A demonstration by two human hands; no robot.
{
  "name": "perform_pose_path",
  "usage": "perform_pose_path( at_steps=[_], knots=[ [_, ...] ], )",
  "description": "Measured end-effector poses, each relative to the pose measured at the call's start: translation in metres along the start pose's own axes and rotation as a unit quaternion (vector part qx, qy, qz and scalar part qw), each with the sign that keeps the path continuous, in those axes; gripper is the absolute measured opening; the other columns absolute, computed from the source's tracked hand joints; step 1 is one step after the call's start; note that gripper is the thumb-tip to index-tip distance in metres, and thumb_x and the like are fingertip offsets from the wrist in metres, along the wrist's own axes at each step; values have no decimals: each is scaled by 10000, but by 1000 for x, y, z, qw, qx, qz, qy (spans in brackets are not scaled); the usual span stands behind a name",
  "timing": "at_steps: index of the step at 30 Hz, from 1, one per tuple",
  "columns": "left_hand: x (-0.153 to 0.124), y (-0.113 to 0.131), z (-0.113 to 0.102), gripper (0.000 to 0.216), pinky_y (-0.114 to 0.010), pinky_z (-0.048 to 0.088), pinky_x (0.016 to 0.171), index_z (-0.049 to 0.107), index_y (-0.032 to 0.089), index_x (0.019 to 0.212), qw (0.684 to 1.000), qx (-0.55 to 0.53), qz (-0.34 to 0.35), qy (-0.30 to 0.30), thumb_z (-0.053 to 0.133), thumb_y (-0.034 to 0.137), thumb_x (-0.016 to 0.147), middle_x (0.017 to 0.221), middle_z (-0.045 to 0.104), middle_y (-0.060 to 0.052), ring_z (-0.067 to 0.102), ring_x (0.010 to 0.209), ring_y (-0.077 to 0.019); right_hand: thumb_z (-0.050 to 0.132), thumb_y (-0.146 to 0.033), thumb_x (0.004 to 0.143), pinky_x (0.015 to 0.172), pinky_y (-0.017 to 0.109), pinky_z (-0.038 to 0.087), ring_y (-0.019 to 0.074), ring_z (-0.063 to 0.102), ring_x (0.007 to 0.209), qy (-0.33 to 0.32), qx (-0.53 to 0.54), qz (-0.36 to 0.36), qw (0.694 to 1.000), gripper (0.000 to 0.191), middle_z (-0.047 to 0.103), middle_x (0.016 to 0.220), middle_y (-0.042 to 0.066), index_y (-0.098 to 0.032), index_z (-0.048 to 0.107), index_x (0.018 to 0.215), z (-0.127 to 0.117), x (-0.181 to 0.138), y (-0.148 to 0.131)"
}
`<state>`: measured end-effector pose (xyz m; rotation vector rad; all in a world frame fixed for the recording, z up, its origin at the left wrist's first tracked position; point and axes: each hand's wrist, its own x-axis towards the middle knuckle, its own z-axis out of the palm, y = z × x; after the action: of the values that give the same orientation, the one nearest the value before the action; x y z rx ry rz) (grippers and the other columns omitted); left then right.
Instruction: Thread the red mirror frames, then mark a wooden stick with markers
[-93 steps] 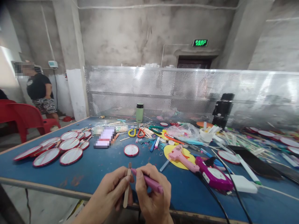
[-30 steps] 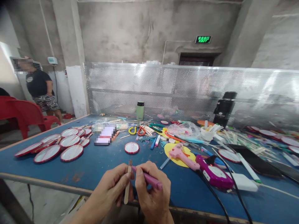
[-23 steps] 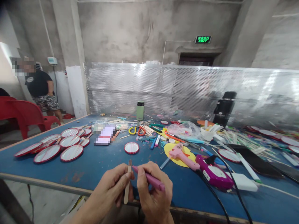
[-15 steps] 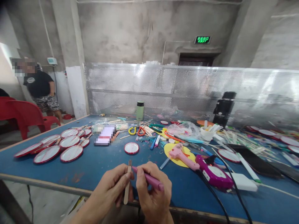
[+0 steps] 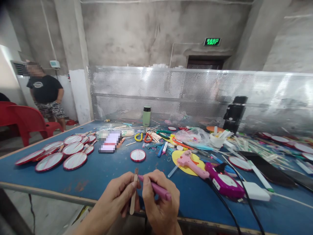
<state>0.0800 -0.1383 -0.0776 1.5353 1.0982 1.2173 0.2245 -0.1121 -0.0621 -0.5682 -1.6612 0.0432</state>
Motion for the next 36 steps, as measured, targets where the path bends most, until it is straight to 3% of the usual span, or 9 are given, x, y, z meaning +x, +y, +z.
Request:
perform_pose_path(
  at_steps=[8, 17, 33, 36],
  knots=[
    [-1, -1, 1, 406, -193, 350, 401, 501, 215, 817, 1000, -4, -6, -1, 445, 593, 953, 579, 607, 16, 445, 417, -102, 575, -103, 904, 621, 195, 510, 100, 624, 544, 17, -4, -12, 1000, 197, 663, 636, -47, -223, 652, 768, 1, 0, 1],
    [0, -3, 0, 418, -194, 342, 403, 512, 207, 856, 1000, -4, -11, -7, 442, 608, 950, 606, 637, -1, 437, 422, -98, 561, -122, 912, 591, 196, 522, 118, 644, 544, 7, -11, -9, 1000, 202, 668, 630, -29, -217, 648, 757, 0, 1, 0],
    [1, -2, 1, 395, -188, 323, 388, 497, 219, 814, 1000, -9, -5, -2, 454, 587, 948, 561, 558, 38, 420, 412, -97, 578, -129, 909, 580, 193, 516, 104, 633, 538, -2, -5, -5, 1000, 195, 665, 634, -37, -218, 664, 758, 3, 0, 0],
    [1, -3, 1, 391, -197, 331, 399, 514, 221, 834, 1000, -10, -3, -2, 456, 590, 947, 565, 580, 30, 427, 416, -106, 589, -139, 914, 500, 207, 499, 115, 616, 513, 42, 17, 23, 999, 180, 655, 630, -26, -219, 681, 781, 3, -6, 2]
  ],
)
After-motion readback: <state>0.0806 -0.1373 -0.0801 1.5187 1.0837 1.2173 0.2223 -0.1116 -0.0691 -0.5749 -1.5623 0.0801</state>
